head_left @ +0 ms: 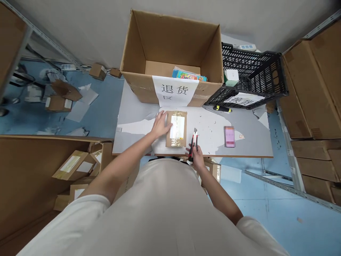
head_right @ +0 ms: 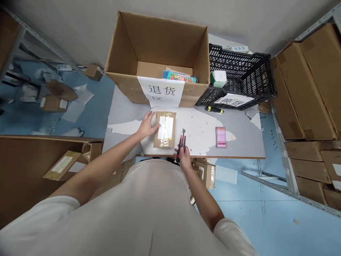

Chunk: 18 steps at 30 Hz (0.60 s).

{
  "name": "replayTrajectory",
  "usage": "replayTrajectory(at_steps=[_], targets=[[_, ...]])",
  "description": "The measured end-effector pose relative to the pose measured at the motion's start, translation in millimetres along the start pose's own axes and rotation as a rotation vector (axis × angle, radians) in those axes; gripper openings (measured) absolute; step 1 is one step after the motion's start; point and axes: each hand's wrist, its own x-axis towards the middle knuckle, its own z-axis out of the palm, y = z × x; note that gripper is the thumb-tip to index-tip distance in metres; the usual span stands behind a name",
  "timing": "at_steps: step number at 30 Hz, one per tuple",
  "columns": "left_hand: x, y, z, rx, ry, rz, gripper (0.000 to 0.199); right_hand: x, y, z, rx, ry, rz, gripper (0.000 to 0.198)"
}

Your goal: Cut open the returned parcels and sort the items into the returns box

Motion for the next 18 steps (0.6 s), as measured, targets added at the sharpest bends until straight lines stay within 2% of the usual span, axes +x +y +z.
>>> replayTrajectory(at_steps=[2, 4, 7, 9, 12, 15, 18], targets=[[31, -3, -1, 0.006, -0.114, 0.031, 0.073, -15, 9, 5, 0.122, -0.042, 0.088, 0.042], [48, -5, 1, 0.007, -0.213, 0.021, 0.070, -23, 14, 13, 0.225, -0.059, 0.110, 0.042], [48, -6, 1, 0.031, -0.198, -0.057, 0.064, -21, 14, 20, 0.297, -0.034, 0.082, 0.040], [33, -7, -3, 0.068, -0.116, -0.144, 0.059, -11, 9, 20, 0.299, -0.008, 0.052, 0.039], [-4, -10, -14, 0.154, -0.022, -0.325, 0.052, 15, -5, 16, 0.286, 0.018, -0.028, 0.035], [-49, -9, -18, 0.223, -0.040, -0.464, 0.048, 48, -21, 18, 0.242, 0.022, -0.149, 0.031], [-82, -7, -13, 0.198, -0.103, -0.542, 0.050, 73, -34, 21, 0.168, -0.004, -0.223, 0.029]])
